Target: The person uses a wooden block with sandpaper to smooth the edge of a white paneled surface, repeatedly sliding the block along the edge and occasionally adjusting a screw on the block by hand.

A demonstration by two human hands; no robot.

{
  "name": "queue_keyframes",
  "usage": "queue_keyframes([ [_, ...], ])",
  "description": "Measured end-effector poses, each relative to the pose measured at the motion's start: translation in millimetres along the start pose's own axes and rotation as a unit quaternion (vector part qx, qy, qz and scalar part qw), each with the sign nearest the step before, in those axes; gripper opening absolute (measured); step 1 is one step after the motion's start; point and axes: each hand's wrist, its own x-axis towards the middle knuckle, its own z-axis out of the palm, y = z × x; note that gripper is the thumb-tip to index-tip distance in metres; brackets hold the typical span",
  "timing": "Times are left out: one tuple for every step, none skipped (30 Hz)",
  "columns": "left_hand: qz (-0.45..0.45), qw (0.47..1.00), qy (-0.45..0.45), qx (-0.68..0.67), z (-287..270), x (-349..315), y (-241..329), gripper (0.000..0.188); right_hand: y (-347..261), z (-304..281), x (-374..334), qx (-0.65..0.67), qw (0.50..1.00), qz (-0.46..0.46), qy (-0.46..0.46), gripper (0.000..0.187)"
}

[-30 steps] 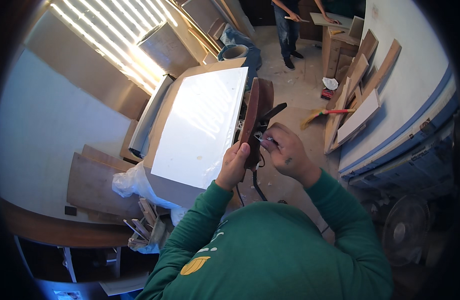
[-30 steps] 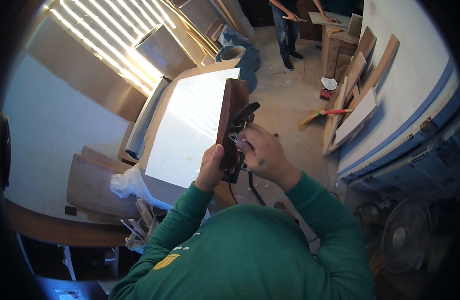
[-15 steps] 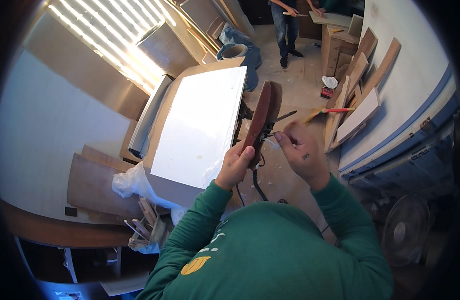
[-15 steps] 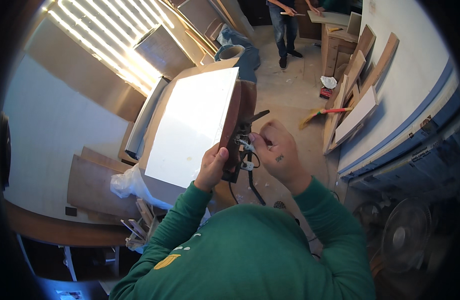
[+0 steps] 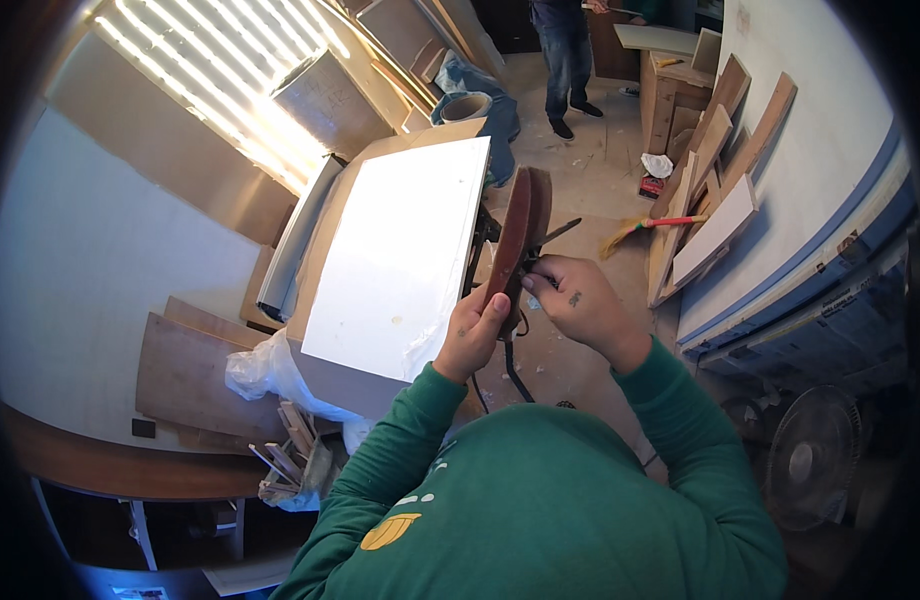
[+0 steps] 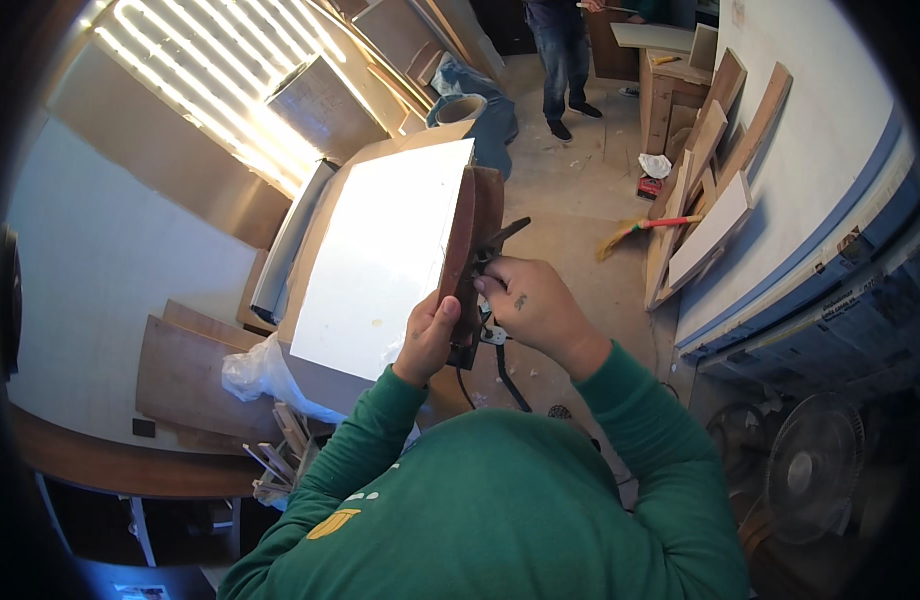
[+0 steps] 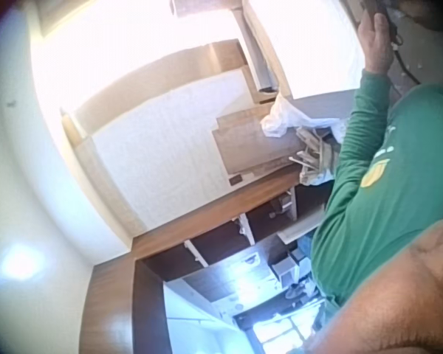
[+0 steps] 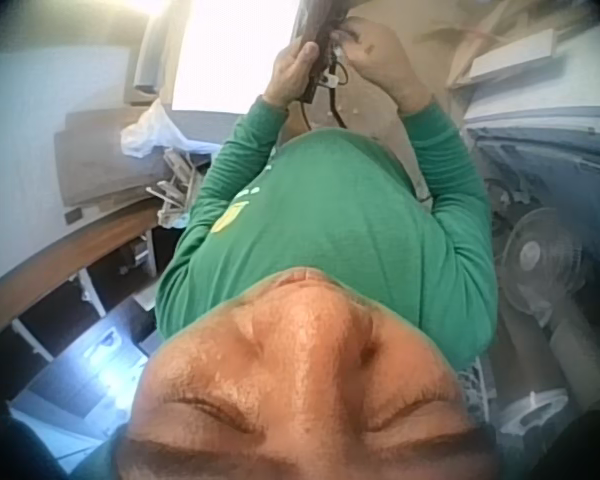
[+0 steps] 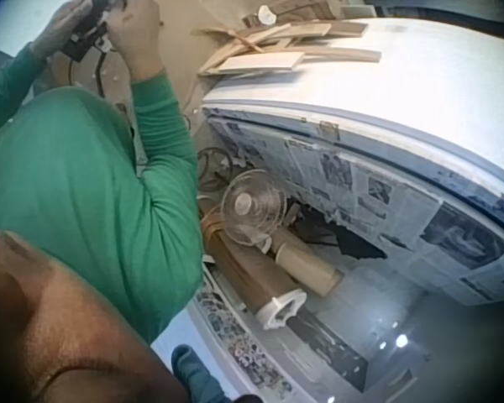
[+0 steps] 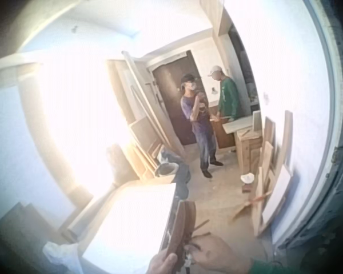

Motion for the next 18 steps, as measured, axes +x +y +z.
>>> queue_keyframes([
  [-0.005, 1.000, 0.008, -0.007, 0, -1, 0, 0.050, 3, 4, 0, 0.006, 1.000, -0.003, 0.005, 0.020],
  [-0.010, 1.000, 0.015, -0.015, 3, -1, -1, 0.049, 7, 6, 1, 0.010, 1.000, -0.006, 0.010, 0.020],
  [-0.014, 0.999, 0.022, -0.024, 6, 0, -2, 0.049, 12, 9, 1, 0.079, 0.996, 0.030, 0.006, 0.020],
  [-0.013, 0.999, 0.024, -0.020, 9, 0, -3, 0.048, 18, 11, 1, 0.149, 0.987, 0.067, 0.003, 0.021],
  [-0.011, 0.999, 0.027, -0.016, 10, 1, -4, 0.048, 22, 13, 2, 0.218, 0.971, 0.102, -0.002, 0.021],
  [-0.010, 0.999, 0.031, -0.012, 10, 1, -5, 0.047, 23, 13, 2, 0.281, 0.952, 0.125, -0.010, 0.021],
  [-0.002, 1.000, 0.026, 0.008, 10, 3, -6, 0.047, 25, 12, 0, 0.342, 0.928, 0.148, -0.017, 0.020],
  [0.005, 0.999, 0.023, 0.028, 8, 3, -5, 0.047, 26, 12, -2, 0.402, 0.899, 0.171, -0.026, 0.020],
  [0.011, 0.999, 0.019, 0.049, 7, 4, -5, 0.046, 25, 12, -3, 0.438, 0.878, 0.190, -0.021, 0.020],
  [0.002, 0.999, 0.019, 0.043, 7, 4, -6, 0.046, 23, 12, -5, 0.474, 0.855, 0.210, -0.016, 0.019],
  [-0.006, 0.999, 0.016, 0.036, 7, 5, -7, 0.046, 23, 10, -6, 0.507, 0.831, 0.228, -0.009, 0.019],
  [-0.015, 0.999, 0.013, 0.030, 9, 6, -7, 0.046, 31, 11, -7, 0.367, 0.919, 0.143, 0.024, 0.019],
  [-0.030, 0.999, 0.023, 0.014, 12, 3, -5, 0.046, 44, 13, -8, 0.214, 0.974, 0.052, 0.056, 0.018],
  [-0.045, 0.999, 0.031, -0.003, 16, -1, 2, 0.046, 49, 14, -8, 0.053, 0.994, -0.040, 0.088, 0.018],
  [-0.060, 0.997, 0.039, -0.019, 20, -3, 5, 0.046, 53, 12, -8, 0.015, 0.994, -0.052, 0.093, 0.017],
  [-0.054, 0.997, 0.045, -0.009, 20, 0, 1, 0.047, 56, 9, -8, -0.024, 0.993, -0.064, 0.097, 0.017],
  [-0.048, 0.997, 0.053, 0.001, 21, 0, -4, 0.047, 55, 8, -10, -0.061, 0.990, -0.075, 0.100, 0.017],
  [-0.043, 0.997, 0.061, 0.011, 20, 0, -10, 0.047, 54, 11, -12, 0.030, 0.997, -0.013, 0.069, 0.016],
])
